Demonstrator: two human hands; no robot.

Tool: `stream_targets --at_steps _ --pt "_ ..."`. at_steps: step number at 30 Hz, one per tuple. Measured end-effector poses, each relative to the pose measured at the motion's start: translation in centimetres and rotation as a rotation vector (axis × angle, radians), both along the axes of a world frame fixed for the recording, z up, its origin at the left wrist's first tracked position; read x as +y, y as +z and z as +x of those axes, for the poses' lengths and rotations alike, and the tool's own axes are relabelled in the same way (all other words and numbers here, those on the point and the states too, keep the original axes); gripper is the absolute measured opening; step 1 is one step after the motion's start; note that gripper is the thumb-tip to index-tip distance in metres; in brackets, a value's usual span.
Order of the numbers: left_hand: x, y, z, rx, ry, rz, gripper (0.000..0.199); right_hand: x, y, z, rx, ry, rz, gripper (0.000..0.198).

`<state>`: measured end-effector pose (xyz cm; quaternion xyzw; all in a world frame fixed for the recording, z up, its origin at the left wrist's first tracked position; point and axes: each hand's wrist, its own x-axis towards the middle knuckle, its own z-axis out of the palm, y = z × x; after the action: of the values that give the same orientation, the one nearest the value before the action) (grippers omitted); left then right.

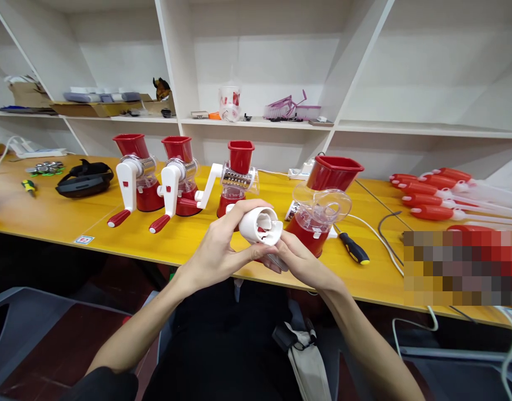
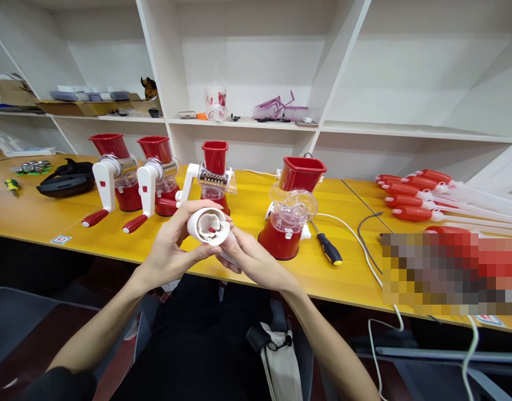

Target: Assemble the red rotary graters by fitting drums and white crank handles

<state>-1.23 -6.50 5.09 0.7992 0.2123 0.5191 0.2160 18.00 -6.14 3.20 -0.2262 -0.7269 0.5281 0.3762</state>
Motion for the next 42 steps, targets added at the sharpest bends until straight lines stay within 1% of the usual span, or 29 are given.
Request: stream_targets --at_steps 4,9,11,14,17,20,23,26,30,32,34,39,42 --pt "-0.4 0.3 0.1 0.004 0.066 0.000 0.050 -0.1 0.1 0.0 -0.033 -0.029 0.000 0.043" --pt "-0.4 0.4 0.2 -0.002 0.098 0.011 0.047 -0.2 0.1 -0.2 -0.028 -0.068 0.023 0.045" --pt "-0.3 0.3 0.2 -0.004 0.090 0.007 0.046 -0.1 0.0 -0.4 0.006 -0.066 0.019 0.046" --pt "-0.2 0.1 0.1 0.011 0.042 -0.035 0.048 0.1 -0.2 -0.7 0.067 -0.058 -0.014 0.046" --pt "-0.1 0.1 0.0 0.036 -0.001 -0.100 0.051 0.1 -0.2 -1.0 0.139 -0.054 -0.027 0.043" --pt "0.0 0.1 -0.1 0.034 -0.021 -0.128 0.053 -0.1 0.1 -1.3 0.195 -0.062 -0.026 0.038" --pt "0.0 0.2 0.0 0.012 -0.034 -0.135 0.055 -0.3 0.1 -1.4 0.200 -0.100 -0.015 0.038" --pt "-0.2 0.2 0.3 -0.022 -0.014 -0.108 0.058 -0.2 -0.3 -1.2 0.158 -0.167 0.025 0.038" --pt "-0.3 0.0 0.6 -0.060 0.031 -0.061 0.053 -0.3 -0.7 -1.1 0.079 -0.257 0.121 0.039" --pt "-0.2 -0.1 0.7 -0.059 0.066 -0.027 0.048 -0.4 -0.6 -1.1 0.039 -0.312 0.196 0.039" --pt "-0.2 0.0 0.7 -0.045 0.102 0.011 0.046 -0.4 -0.4 -1.1 -0.018 -0.402 0.308 0.035" --pt "-0.2 0.4 0.7 -0.006 0.247 0.124 0.042 -0.1 -0.3 -1.1 -0.168 -0.696 0.665 0.030" --pt "-0.4 0.4 0.9 0.006 0.305 0.200 0.036 -0.2 -0.4 -1.3 -0.229 -0.772 0.804 0.026"
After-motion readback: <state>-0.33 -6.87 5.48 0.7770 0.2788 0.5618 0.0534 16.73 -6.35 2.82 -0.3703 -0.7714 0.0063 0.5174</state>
